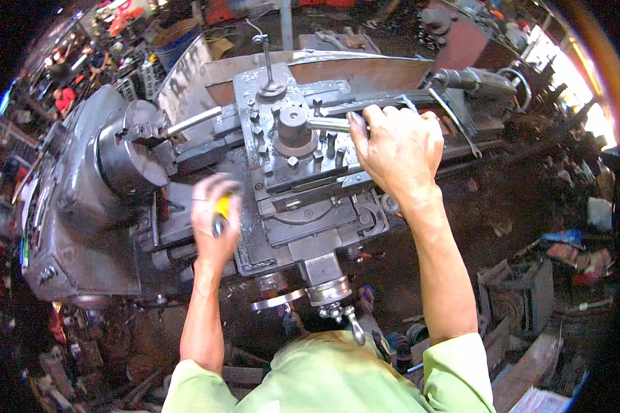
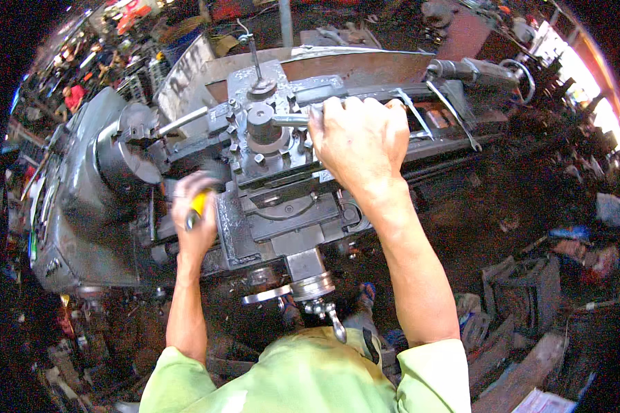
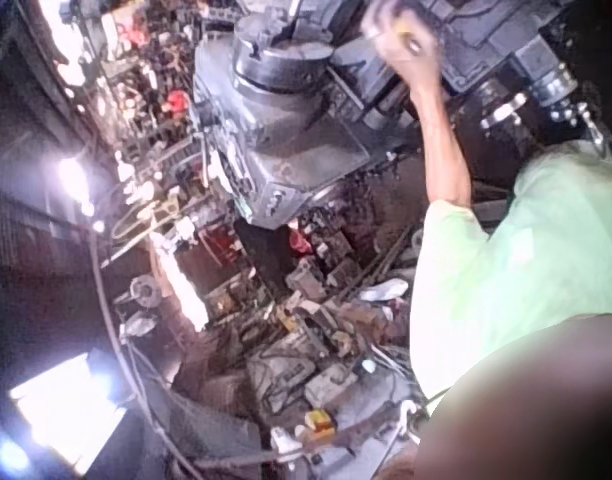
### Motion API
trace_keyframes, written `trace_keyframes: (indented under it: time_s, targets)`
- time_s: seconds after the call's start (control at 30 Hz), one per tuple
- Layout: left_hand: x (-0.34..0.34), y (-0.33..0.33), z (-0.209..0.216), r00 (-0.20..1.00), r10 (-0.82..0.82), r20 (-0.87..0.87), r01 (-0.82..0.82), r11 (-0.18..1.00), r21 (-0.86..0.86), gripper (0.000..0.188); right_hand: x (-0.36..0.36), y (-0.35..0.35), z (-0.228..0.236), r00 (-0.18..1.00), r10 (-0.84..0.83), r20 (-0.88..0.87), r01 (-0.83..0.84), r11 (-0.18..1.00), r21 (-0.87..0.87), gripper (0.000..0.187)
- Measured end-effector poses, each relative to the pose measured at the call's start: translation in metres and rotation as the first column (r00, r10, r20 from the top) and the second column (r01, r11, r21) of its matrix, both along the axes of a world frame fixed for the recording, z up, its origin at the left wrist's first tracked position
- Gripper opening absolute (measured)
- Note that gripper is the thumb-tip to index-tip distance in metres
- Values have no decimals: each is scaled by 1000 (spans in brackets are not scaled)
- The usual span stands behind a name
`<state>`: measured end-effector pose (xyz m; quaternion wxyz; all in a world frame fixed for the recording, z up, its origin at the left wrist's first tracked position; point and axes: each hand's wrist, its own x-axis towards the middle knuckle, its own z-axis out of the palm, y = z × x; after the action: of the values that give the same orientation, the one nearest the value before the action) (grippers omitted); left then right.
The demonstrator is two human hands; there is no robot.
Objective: The person operates a metal lathe, adjusting the chuck and tool post, then uses a caliper to measure a metal workpiece. They clean metal shavings with a brush and inspect the setup with a flashlight.
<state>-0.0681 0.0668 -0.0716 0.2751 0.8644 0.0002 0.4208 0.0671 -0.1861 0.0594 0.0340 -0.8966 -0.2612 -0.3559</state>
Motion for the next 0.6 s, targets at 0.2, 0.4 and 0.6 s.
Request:
trace_keyframes:
  time_s: [0.2, 0.4, 0.6]
  targets:
    - [-7, -22, 27, 853, 518, -61, -513, 855, 74, 18, 0, -47, -1, 794, 602, 77, -587, 728, 354, 22]
    - [-75, -166, 64, 900, 279, -335, -373, 891, -260, 19, -7, -164, -11, 534, 840, -95, -565, 438, 699, 28]
    - [-23, -313, 50, 657, -116, -745, -13, 986, -165, 39, -14, -202, -52, 16, 868, -496, -593, 408, 695, 55]
